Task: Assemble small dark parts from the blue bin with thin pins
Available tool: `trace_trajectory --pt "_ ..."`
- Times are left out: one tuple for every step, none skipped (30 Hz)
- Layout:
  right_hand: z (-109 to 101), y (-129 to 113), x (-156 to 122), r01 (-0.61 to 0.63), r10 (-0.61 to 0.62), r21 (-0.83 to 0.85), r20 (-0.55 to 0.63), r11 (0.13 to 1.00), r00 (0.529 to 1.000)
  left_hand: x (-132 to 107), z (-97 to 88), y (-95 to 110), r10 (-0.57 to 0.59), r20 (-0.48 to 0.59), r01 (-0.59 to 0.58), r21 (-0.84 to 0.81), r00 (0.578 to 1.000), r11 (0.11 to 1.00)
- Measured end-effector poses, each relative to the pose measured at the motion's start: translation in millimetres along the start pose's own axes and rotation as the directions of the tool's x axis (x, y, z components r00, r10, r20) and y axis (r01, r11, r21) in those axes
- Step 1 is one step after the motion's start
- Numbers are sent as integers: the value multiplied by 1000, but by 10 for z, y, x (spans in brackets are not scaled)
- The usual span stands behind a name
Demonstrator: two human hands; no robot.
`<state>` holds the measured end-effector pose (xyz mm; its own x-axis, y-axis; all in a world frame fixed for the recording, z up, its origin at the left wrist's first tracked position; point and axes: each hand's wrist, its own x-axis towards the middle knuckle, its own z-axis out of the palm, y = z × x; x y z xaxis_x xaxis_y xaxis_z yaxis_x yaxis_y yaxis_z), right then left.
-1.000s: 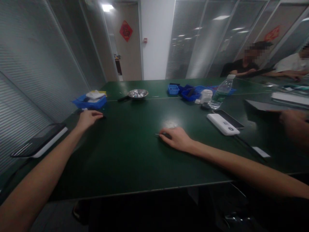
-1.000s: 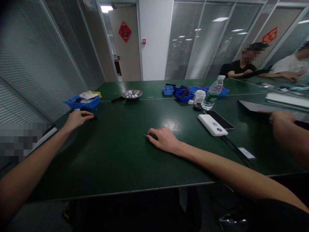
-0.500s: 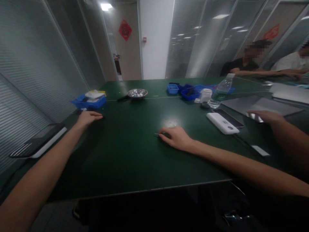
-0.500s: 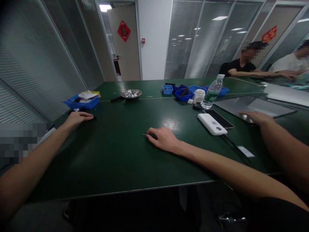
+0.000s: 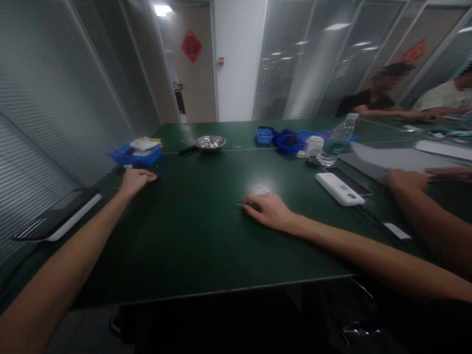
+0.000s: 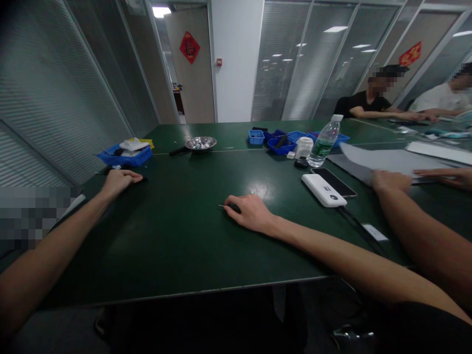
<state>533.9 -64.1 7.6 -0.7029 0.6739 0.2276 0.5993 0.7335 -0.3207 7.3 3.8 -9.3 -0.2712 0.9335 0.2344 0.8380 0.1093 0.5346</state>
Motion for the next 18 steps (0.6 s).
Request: trace_trajectory --pt "6 8 1 1 -1 0 -2 1000 1000 -15 -19 3 -27 12 26 12 1000 1000" --pt "14 18 1 2 -2 -2 -4 1000 1000 -34 -36 15 -38 25 38 37 999 999" --pt "23 29 2 3 -3 -4 -6 1000 1000 -57 -49 39 -21 35 18 78 999 997" --pt "33 38 3 5 -5 -7 -7 1000 1000 -84 -56 75 23 40 -28 138 999 990" --pt "42 47 3 6 -6 -9 -9 1000 1000 -116 -57 123 86 45 -93 211 995 973" --pt "49 53 3 5 -6 -13 -12 1000 1000 -154 -50 183 153 52 -162 293 987 942" --pt "54 57 3 4 -4 -16 -16 1000 1000 -197 -36 251 203 64 -212 378 977 901" --pt "56 57 3 3 -4 -18 -17 1000 1000 -244 -17 326 236 77 -244 459 969 854" --pt "55 54 3 4 -4 -20 -17 1000 1000 -295 6 401 256 90 -264 529 962 807" --pt "52 49 2 3 -4 -22 -19 1000 1000 -345 32 474 264 101 -271 589 959 761" --pt "47 43 2 4 -4 -25 -20 1000 1000 -394 58 541 264 105 -269 638 959 722" --pt "41 36 2 4 -5 -29 -19 1000 1000 -439 82 600 264 106 -264 676 959 688" --pt "35 30 2 5 -5 -33 -18 999 1000 -477 102 647 265 107 -261 704 958 660" --pt "29 25 3 5 -6 -34 -16 999 1000 -508 117 682 268 109 -261 725 957 637" --pt "25 21 4 7 -8 -34 -14 999 1000 -530 127 705 270 116 -264 740 956 618" --pt "22 19 5 11 -11 -32 -12 999 1000 -544 131 716 271 124 -269 751 955 603" --pt "20 18 6 15 -16 -29 -12 999 1000 -548 129 716 276 134 -278 757 952 592" --pt "21 20 7 19 -19 -28 -14 999 1000 -545 123 707 281 142 -287 756 949 588"
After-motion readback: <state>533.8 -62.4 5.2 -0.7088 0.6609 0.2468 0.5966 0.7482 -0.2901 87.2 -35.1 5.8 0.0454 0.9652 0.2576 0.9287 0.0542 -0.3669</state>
